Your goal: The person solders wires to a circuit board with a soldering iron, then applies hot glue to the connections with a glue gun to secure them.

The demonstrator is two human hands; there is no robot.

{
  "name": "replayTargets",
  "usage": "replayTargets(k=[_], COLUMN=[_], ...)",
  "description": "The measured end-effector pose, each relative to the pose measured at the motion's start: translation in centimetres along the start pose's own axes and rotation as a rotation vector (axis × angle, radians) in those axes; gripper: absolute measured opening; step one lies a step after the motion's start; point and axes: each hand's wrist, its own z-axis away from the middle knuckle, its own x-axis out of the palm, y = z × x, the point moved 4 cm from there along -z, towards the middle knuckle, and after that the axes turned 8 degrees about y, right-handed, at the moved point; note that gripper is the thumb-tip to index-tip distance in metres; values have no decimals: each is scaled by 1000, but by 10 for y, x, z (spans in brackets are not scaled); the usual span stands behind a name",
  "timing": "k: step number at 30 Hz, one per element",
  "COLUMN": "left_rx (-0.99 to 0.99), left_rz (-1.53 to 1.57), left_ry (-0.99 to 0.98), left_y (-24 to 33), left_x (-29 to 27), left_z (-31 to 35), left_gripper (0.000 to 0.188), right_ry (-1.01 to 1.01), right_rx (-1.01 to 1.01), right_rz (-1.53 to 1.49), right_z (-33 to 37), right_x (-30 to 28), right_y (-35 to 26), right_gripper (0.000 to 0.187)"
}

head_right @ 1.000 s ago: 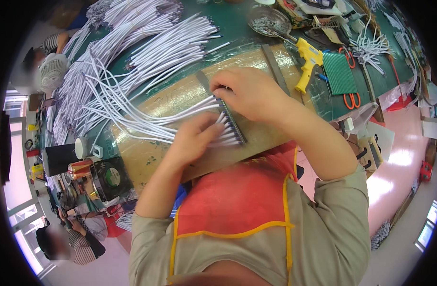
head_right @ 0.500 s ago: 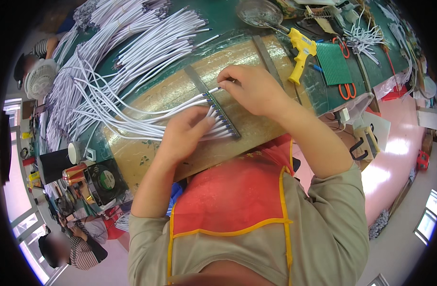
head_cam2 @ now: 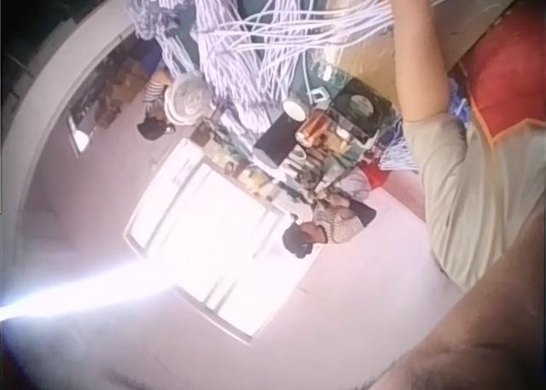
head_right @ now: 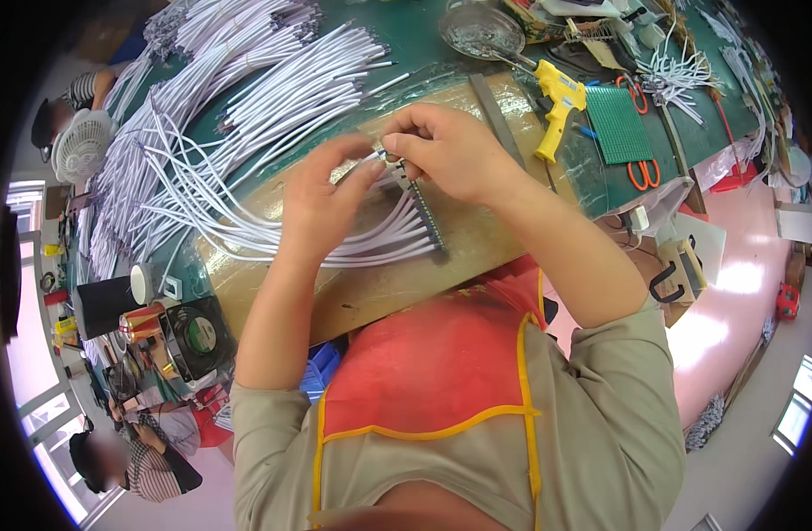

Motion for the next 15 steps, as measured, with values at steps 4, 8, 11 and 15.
replayTargets(k=[4, 8, 11, 15], left_rx=[-226, -179, -231, -231], left_rz=[93, 17, 43, 77], left_ry=[-246, -256, -250, -287], left_y=[-10, -14, -18, -14], left_x=[15, 22, 23, 24], left_z=[-3, 0, 3, 1], left_gripper=[20, 20, 20, 21], right_ry=[8, 145, 216, 58], right_rx=[-155, -685, -752, -360], right_rz=[178, 569, 612, 336], right_z=[-6, -4, 2, -2], right_x=[-2, 0, 1, -5], right_y=[5, 6, 6, 9], right_gripper=[19, 16, 17, 17])
